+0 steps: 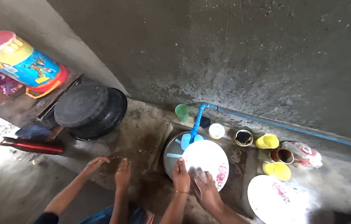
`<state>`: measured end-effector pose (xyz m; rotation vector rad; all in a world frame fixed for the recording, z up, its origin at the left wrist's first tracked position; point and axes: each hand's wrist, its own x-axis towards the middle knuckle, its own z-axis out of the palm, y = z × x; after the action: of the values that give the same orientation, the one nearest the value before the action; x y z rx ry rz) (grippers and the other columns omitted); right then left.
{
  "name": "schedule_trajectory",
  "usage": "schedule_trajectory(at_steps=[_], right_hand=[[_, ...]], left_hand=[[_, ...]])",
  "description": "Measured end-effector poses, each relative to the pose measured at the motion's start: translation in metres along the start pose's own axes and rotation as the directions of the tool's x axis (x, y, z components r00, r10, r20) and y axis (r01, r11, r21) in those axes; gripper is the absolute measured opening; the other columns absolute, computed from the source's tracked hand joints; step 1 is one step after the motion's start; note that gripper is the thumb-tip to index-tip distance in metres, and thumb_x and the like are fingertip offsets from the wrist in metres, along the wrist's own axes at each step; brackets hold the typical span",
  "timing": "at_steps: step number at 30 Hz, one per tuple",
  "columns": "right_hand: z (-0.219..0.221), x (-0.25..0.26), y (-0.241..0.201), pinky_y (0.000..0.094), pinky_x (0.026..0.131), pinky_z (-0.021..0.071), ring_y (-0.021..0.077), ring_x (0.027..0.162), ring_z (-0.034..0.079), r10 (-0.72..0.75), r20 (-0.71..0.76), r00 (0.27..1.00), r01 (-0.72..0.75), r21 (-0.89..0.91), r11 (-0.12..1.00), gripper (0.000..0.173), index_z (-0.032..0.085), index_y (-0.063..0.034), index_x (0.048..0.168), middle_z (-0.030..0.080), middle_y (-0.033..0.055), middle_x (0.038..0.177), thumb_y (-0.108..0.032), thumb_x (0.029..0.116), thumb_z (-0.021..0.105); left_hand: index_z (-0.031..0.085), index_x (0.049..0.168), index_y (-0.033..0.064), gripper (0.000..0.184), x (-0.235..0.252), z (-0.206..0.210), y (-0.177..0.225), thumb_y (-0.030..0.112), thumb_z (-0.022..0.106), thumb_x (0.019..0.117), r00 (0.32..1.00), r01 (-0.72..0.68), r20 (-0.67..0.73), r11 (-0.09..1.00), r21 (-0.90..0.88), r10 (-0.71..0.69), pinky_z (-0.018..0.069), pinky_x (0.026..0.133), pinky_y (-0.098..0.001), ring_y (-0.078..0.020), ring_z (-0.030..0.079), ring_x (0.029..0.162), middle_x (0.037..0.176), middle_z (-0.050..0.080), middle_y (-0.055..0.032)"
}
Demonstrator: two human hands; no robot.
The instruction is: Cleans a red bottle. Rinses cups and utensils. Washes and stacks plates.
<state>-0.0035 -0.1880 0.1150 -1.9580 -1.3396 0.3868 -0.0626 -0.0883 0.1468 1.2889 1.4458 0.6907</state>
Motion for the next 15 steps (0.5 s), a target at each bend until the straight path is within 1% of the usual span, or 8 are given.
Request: schedule_trajectory(at_steps=[2, 4, 6, 8, 11, 12, 13, 15], right_hand=[[-0.013, -0.020, 0.025, 0.0652, 0.101, 0.0495, 0.0502, 0.119, 0.063, 0.058, 0.048, 0.997, -0.053, -0.086, 0.995, 0.032, 0.075, -0.0004, 0.119, 0.069, 0.0254, 0.126, -0.013, 0.0905, 0.069], [-0.025, 0.004, 0.056, 0.0674, 0.101, 0.0472, 0.0526, 0.116, 0.063, 0.150, -0.041, 0.988, -0.155, -0.139, 0.978, 0.028, 0.074, 0.0022, 0.117, 0.068, 0.0290, 0.122, -0.012, 0.0949, 0.064], [-0.028, 0.039, 0.057, 0.0648, 0.101, 0.0487, 0.0511, 0.114, 0.063, 0.186, -0.154, 0.970, -0.207, -0.132, 0.969, 0.025, 0.075, 0.0016, 0.113, 0.069, 0.0276, 0.118, -0.012, 0.0970, 0.062], [-0.021, 0.052, 0.033, 0.0593, 0.102, 0.0505, 0.0477, 0.115, 0.064, 0.164, -0.157, 0.974, -0.174, -0.052, 0.983, 0.026, 0.075, 0.0013, 0.114, 0.069, 0.0261, 0.120, -0.012, 0.0976, 0.060], [-0.004, 0.020, 0.006, 0.0541, 0.093, 0.0570, 0.0424, 0.106, 0.069, -0.020, -0.122, 0.992, 0.024, 0.027, 0.999, 0.023, 0.078, -0.0034, 0.110, 0.073, 0.0213, 0.114, -0.012, 0.0920, 0.067], [-0.002, 0.007, 0.008, 0.0510, 0.090, 0.0589, 0.0384, 0.102, 0.071, -0.095, -0.117, 0.989, 0.098, 0.024, 0.995, 0.020, 0.079, -0.0056, 0.105, 0.075, 0.0177, 0.110, -0.014, 0.0890, 0.069], [-0.003, -0.003, 0.014, 0.0487, 0.089, 0.0592, 0.0356, 0.102, 0.071, -0.131, -0.085, 0.988, 0.135, 0.032, 0.990, 0.018, 0.079, -0.0067, 0.101, 0.075, 0.0153, 0.109, -0.016, 0.0877, 0.070], [-0.013, -0.009, 0.033, 0.0532, 0.095, 0.0570, 0.0398, 0.108, 0.071, -0.087, -0.028, 0.996, 0.088, 0.021, 0.996, 0.021, 0.079, -0.0021, 0.102, 0.074, 0.0199, 0.111, -0.015, 0.0874, 0.072]], left_hand=[[0.066, 0.114, -0.0065, 0.038, 0.004, -0.011, 0.005, 0.021, 0.040, 0.1112, 0.999, -0.031, -0.043, 0.999, 0.013, 0.032, 0.0492, 0.097, -0.0274, -0.0077, 0.064, 0.103, 0.108, 0.070, -0.0114], [0.067, 0.112, -0.0062, 0.035, 0.004, -0.014, 0.009, 0.019, 0.043, 0.1104, 0.998, -0.047, -0.032, 0.999, 0.012, 0.048, 0.0496, 0.095, -0.0246, -0.0047, 0.064, 0.101, 0.105, 0.071, -0.0094], [0.069, 0.108, -0.0065, 0.032, -0.006, -0.008, 0.007, 0.015, 0.044, 0.1093, 0.997, -0.077, 0.028, 0.997, 0.020, 0.076, 0.0508, 0.093, -0.0243, -0.0042, 0.065, 0.098, 0.102, 0.072, -0.0091], [0.069, 0.108, -0.0053, 0.032, -0.013, 0.000, 0.006, 0.015, 0.045, 0.1088, 0.992, -0.097, 0.082, 0.995, 0.028, 0.094, 0.0516, 0.092, -0.0253, -0.0046, 0.066, 0.097, 0.100, 0.072, -0.0087], [0.069, 0.104, -0.0058, 0.032, -0.009, -0.006, 0.004, 0.014, 0.044, 0.1085, 0.992, -0.124, 0.026, 0.991, 0.047, 0.123, 0.0511, 0.089, -0.0239, -0.0039, 0.064, 0.093, 0.096, 0.070, -0.0078], [0.069, 0.105, -0.0066, 0.032, -0.007, -0.012, 0.004, 0.014, 0.044, 0.1088, 0.991, -0.131, -0.008, 0.990, 0.053, 0.132, 0.0509, 0.090, -0.0231, -0.0030, 0.064, 0.093, 0.097, 0.071, -0.0080], [0.069, 0.105, -0.0062, 0.033, -0.004, -0.018, 0.004, 0.014, 0.044, 0.1090, 0.989, -0.142, -0.043, 0.988, 0.058, 0.144, 0.0507, 0.089, -0.0219, -0.0015, 0.064, 0.093, 0.097, 0.071, -0.0070], [0.068, 0.104, -0.0058, 0.032, 0.002, -0.026, 0.007, 0.015, 0.044, 0.1091, 0.984, -0.147, -0.093, 0.988, 0.049, 0.151, 0.0501, 0.087, -0.0198, 0.0007, 0.063, 0.091, 0.094, 0.070, -0.0050]])
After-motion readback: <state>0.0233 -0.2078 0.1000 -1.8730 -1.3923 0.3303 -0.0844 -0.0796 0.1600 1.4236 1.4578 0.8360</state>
